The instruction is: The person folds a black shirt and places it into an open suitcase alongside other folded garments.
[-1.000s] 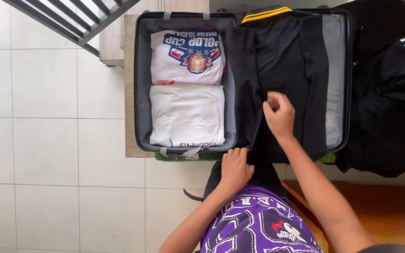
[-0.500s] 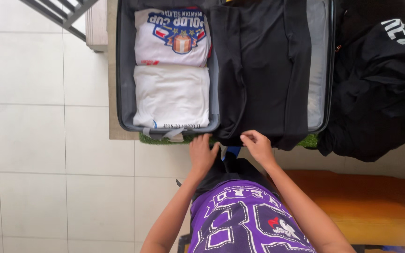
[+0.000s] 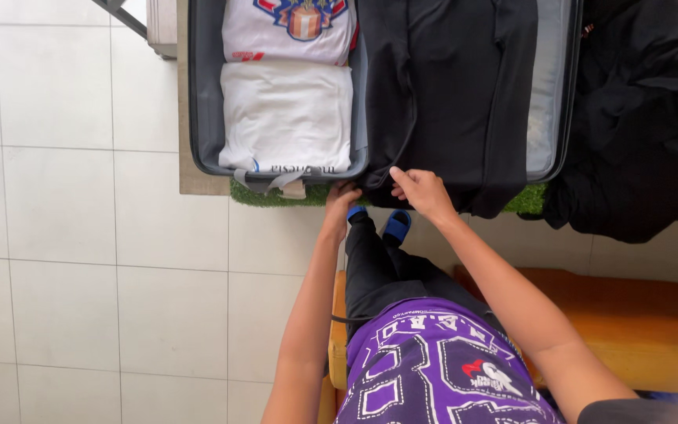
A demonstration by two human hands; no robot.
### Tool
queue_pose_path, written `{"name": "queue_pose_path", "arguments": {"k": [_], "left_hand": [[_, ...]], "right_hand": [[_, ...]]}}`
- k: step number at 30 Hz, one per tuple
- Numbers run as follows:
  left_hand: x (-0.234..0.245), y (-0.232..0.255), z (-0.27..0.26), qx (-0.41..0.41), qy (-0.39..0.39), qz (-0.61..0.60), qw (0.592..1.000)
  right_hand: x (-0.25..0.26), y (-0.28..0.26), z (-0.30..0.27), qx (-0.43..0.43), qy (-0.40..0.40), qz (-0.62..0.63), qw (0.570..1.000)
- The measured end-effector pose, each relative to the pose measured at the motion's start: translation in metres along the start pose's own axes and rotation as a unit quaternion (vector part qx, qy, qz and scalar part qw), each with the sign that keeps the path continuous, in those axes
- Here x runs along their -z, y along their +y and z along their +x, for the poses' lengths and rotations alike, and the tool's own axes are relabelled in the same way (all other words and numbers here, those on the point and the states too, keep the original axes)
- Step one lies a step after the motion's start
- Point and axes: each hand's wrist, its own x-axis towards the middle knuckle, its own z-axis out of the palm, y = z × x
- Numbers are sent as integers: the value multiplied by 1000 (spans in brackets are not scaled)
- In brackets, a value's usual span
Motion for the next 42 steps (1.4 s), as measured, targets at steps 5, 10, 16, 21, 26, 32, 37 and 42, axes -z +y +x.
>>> {"name": "queue_pose_path", "arguments": {"k": [5,10,16,21,26,32,37,42], "left_hand": [[-1,-21,27,79,-13,-179,981],[-7,-28,48,133,-37,-264,955],[-24,-24,51,161,18,-299,940],[-30,-14,39,155,48,-311,936],[-9,-24,-13,125,45,-346,929],[-24,-30,-135,165,-9,-345,924],[-59,-29,-184,247,-37,-248,936],[-56,-35,-165,183,-28,-5,983]], "right_hand": [[-1,-3,-5,18,-3,-30,999],[-7,-4,-14,3,-6,-62,998],[-20,-1,-15,5,4,-47,999],[-19,-4,-10,-13,2,-37,999],[-15,-2,-12,-4,1,-31,999],[-16,12,-26,69,-1,26,997],[-17,44,-29,31,-40,101,994],[-18,79,-13,-33,-68,213,974]]}}
